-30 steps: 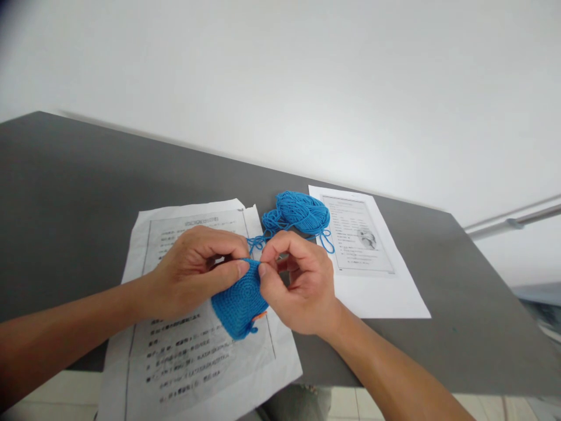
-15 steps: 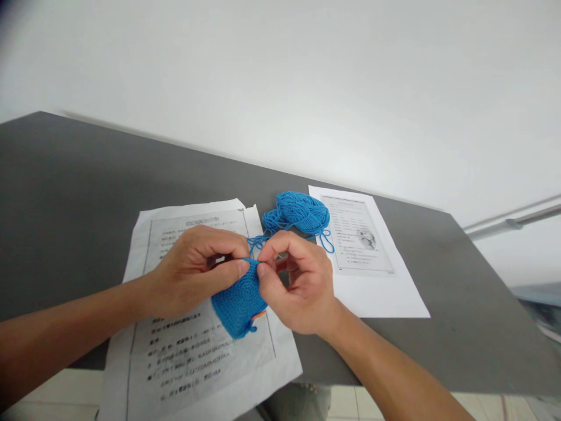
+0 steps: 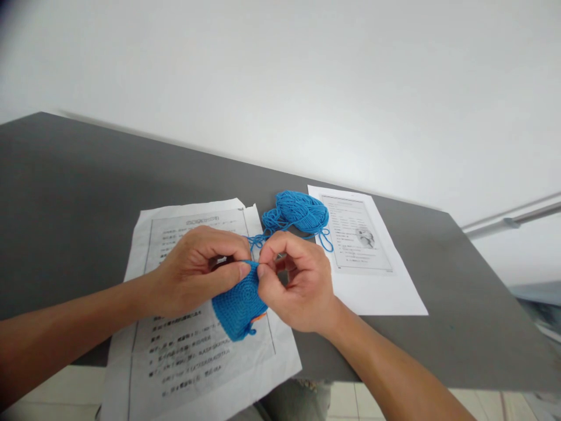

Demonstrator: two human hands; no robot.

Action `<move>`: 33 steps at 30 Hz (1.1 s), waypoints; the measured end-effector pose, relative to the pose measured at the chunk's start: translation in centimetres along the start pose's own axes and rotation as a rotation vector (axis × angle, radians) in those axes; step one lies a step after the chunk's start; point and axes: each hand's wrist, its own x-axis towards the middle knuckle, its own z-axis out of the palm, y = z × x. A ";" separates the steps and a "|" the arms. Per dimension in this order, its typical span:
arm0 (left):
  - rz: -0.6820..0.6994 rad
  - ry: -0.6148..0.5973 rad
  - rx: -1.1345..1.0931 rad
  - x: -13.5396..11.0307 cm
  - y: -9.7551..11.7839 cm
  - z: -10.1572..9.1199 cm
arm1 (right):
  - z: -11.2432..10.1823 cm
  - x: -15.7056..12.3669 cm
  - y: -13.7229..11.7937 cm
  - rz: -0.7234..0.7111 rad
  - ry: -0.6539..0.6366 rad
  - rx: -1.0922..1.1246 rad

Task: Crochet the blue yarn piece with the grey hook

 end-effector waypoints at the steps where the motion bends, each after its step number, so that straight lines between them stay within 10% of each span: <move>1: 0.004 -0.002 0.001 0.0 0.0 0.0 | 0.0 0.0 0.0 0.001 0.000 0.006; 33: 0.000 -0.007 -0.024 -0.1 0.1 -0.1 | 0.0 0.0 0.0 0.080 0.046 0.031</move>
